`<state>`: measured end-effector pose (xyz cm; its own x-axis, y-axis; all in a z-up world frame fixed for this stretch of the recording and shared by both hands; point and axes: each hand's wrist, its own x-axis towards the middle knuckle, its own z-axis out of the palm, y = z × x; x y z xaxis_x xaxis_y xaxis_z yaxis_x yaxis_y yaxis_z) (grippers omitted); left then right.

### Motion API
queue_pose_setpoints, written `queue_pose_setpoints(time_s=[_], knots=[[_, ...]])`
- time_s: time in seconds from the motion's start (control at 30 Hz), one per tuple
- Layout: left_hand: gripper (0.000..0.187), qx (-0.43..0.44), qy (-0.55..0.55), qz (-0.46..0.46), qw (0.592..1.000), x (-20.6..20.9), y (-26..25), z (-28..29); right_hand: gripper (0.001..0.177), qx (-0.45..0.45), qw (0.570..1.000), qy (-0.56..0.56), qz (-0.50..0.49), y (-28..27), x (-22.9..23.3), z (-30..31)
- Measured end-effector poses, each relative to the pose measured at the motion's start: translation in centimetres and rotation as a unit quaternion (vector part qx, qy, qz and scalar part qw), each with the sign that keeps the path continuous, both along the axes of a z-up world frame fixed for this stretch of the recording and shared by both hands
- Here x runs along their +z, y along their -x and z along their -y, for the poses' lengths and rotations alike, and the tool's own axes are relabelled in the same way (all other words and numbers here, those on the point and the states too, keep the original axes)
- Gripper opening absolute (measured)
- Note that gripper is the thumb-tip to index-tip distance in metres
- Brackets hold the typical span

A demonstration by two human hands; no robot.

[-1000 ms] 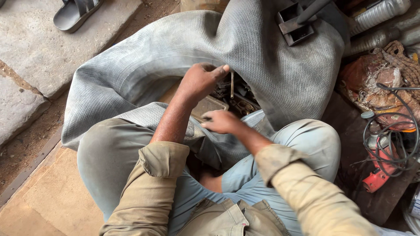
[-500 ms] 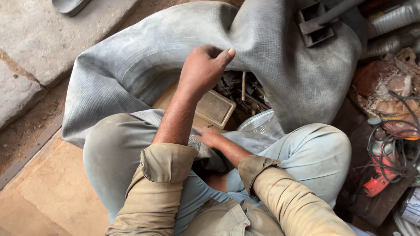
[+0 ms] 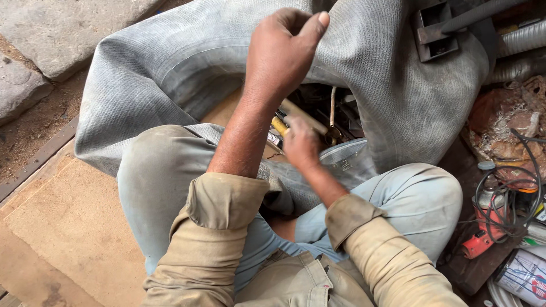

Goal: The person applies adhesive and a patch to a large rubber inner tube, pressing the patch firmly with their hands and a small wooden tool to secure it.

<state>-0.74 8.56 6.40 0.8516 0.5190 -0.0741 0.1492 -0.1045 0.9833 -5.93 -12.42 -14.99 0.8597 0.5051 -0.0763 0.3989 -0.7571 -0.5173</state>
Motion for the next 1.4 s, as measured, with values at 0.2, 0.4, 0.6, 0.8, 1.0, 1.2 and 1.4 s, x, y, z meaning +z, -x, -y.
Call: queue_pose_setpoints(time_s=[0.2,0.4,0.6,0.8,1.0,1.2,1.4], knots=[[0.031,0.003,0.087,0.119,0.989,0.0,0.7,-0.7,0.041,-0.08,0.994,0.015,-0.069,-4.0,-0.4,2.3],[0.029,-0.006,0.126,0.127,0.984,-1.0,0.7,-0.5,0.038,-0.105,0.988,-0.002,-0.11,-3.9,-1.2,1.8],[0.029,-0.004,0.15,0.156,0.976,-1.5,0.3,0.3,0.039,-0.079,0.985,0.005,-0.153,-2.6,-2.9,-0.1],[0.033,0.013,0.115,0.106,0.988,-0.9,0.7,0.1,0.036,-0.036,0.984,0.085,-0.155,-2.9,-7.2,-2.0],[0.034,0.026,0.088,0.071,0.993,-0.3,0.9,-0.2,0.044,0.073,0.946,-0.042,-0.313,-3.8,-13.3,-3.6],[0.035,0.028,0.063,0.047,0.997,0.0,1.0,0.0,0.044,0.05,0.946,-0.009,-0.32,-4.2,-15.5,-4.6],[0.036,0.03,0.082,0.056,0.995,0.0,1.0,-0.2,0.045,0.029,0.95,0.023,-0.311,-4.1,-14.8,-4.5]])
